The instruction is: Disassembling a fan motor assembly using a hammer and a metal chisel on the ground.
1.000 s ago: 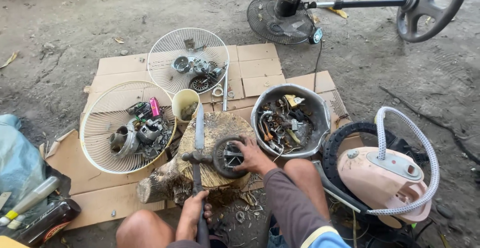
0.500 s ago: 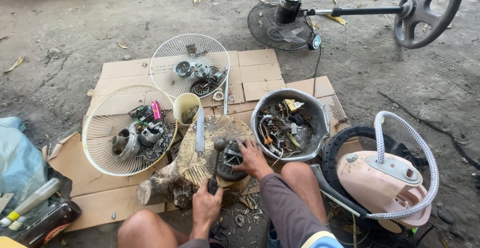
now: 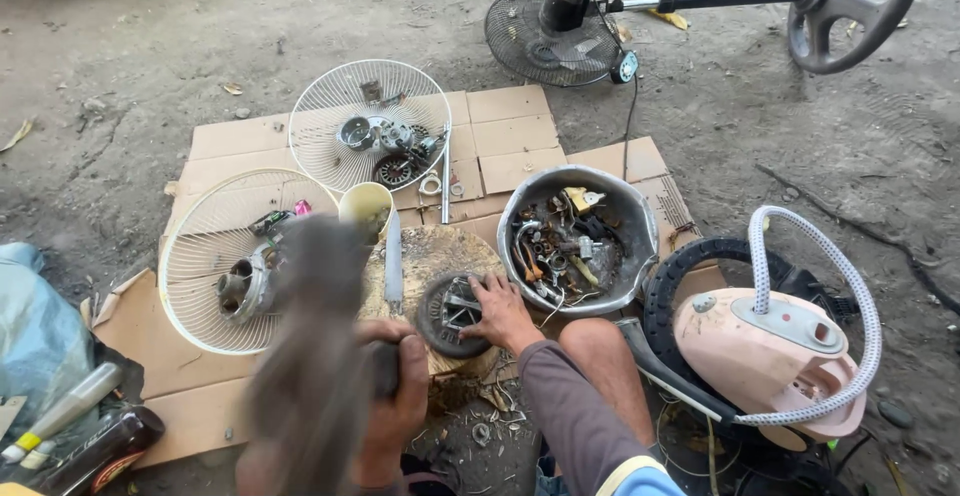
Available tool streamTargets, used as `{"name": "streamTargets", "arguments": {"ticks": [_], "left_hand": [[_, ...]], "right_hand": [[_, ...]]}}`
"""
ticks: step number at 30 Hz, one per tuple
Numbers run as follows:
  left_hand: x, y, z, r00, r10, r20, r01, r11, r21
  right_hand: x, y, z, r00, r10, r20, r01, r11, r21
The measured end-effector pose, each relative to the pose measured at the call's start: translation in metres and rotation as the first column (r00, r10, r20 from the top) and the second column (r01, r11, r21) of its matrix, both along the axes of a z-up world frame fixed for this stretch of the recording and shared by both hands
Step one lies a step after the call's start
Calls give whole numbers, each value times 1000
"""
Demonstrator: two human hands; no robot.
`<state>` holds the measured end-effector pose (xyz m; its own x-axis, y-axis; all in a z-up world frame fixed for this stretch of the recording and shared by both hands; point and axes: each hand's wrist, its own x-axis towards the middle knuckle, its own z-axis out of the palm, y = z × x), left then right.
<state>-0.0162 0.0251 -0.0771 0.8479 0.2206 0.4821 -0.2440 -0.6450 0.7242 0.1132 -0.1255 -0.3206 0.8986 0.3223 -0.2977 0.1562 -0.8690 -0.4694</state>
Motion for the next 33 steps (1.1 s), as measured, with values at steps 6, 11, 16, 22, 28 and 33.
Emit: {"name": "streamTargets", "arguments": {"ticks": [6, 11, 16, 22, 28, 33], "left_hand": [[17, -24, 86, 766, -271, 583, 428, 891, -148], [7, 33, -225, 919, -270, -288, 236, 960, -150], [1, 8, -167, 767, 48, -640, -171, 976, -133], [-10, 17, -193, 830, -98, -549, -25, 977, -213], [-15, 25, -226, 628, -71, -775, -79, 985, -154], [-21, 14, -154, 705, -9, -709, -140, 978, -152]], "right_hand": [[0, -4, -10, 999, 10, 37, -10, 1000, 1], [3, -4, -11, 999, 39, 21, -38, 999, -23], [14, -2, -28, 989, -13, 148, 5, 999, 53], [2, -2, -20, 999, -32, -22, 33, 999, 23], [-1, 2, -36, 992, -86, 93, 75, 990, 119], [0, 5, -37, 990, -101, 100, 89, 989, 116]]}}
